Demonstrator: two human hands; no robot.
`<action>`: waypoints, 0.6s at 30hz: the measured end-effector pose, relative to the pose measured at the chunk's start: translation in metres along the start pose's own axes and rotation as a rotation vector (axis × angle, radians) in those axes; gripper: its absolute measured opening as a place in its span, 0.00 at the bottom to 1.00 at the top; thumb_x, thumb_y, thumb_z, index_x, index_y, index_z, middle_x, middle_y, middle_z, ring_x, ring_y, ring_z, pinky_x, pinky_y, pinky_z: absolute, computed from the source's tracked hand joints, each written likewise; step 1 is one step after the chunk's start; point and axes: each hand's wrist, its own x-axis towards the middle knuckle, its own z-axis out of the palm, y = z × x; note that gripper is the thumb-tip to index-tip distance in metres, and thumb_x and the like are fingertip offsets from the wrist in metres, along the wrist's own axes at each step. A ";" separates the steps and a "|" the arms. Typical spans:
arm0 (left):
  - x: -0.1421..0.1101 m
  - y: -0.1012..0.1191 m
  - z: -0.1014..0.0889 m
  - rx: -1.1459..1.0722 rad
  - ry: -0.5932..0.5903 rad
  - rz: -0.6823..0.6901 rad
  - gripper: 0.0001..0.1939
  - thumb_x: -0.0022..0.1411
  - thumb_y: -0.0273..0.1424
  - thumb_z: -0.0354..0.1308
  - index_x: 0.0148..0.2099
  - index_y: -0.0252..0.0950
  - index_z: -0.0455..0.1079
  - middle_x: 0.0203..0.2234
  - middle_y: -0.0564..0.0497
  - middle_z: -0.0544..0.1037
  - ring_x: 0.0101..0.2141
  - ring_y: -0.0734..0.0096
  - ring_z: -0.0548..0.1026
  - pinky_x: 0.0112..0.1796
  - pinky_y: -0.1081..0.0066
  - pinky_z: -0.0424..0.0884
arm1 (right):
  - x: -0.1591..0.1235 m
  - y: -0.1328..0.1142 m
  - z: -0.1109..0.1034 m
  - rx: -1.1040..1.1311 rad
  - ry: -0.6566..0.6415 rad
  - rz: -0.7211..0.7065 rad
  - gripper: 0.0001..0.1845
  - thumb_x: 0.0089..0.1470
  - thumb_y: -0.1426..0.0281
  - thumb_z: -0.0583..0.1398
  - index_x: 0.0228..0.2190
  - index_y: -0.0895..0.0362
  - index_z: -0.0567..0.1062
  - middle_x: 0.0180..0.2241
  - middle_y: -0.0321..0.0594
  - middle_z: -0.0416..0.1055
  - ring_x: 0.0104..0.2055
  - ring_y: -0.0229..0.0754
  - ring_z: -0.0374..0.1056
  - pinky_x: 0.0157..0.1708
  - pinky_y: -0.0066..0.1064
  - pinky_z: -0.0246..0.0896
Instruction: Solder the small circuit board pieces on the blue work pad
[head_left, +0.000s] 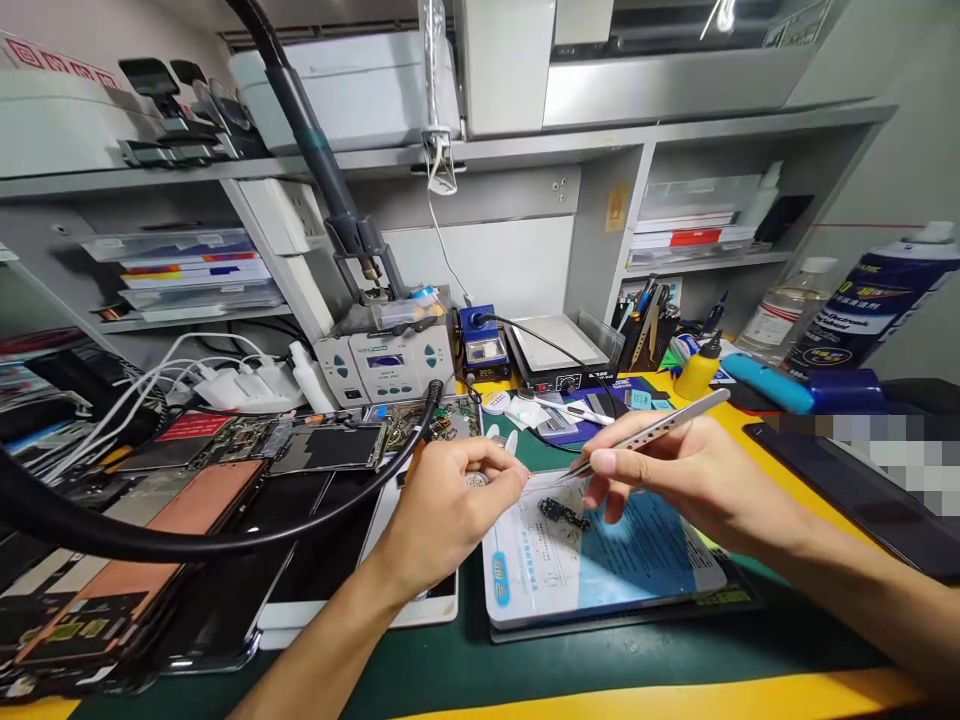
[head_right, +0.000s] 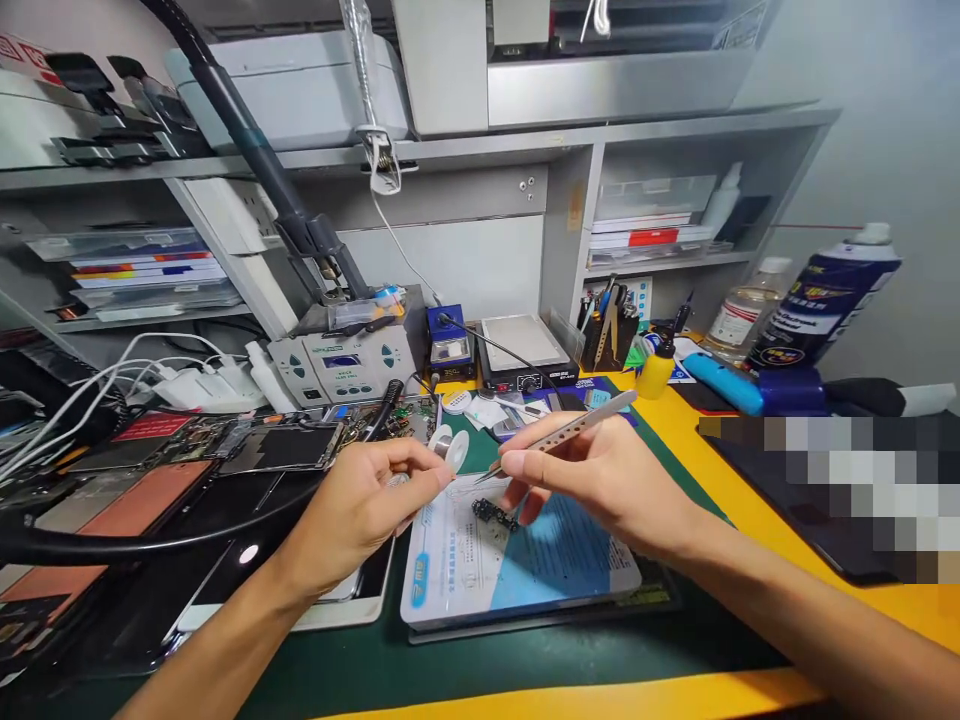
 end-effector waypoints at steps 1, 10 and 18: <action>-0.001 0.002 0.000 0.011 -0.013 0.000 0.06 0.57 0.30 0.63 0.30 0.33 0.77 0.23 0.55 0.74 0.25 0.78 0.66 0.27 0.76 0.60 | 0.000 0.001 0.001 0.030 -0.005 0.018 0.10 0.52 0.64 0.71 0.30 0.58 0.81 0.23 0.39 0.81 0.24 0.38 0.76 0.27 0.26 0.72; -0.008 0.007 0.002 0.119 -0.169 -0.008 0.06 0.56 0.30 0.61 0.29 0.36 0.76 0.22 0.55 0.72 0.26 0.74 0.67 0.28 0.76 0.64 | 0.003 0.011 -0.001 0.104 -0.085 0.207 0.12 0.52 0.64 0.71 0.32 0.62 0.79 0.22 0.45 0.81 0.18 0.39 0.73 0.21 0.27 0.70; -0.009 0.006 0.002 0.071 -0.238 -0.036 0.04 0.54 0.27 0.61 0.30 0.37 0.78 0.23 0.54 0.75 0.26 0.73 0.69 0.27 0.76 0.65 | 0.004 0.009 0.002 0.118 -0.152 0.280 0.12 0.50 0.66 0.72 0.32 0.62 0.79 0.22 0.47 0.81 0.18 0.39 0.74 0.19 0.24 0.69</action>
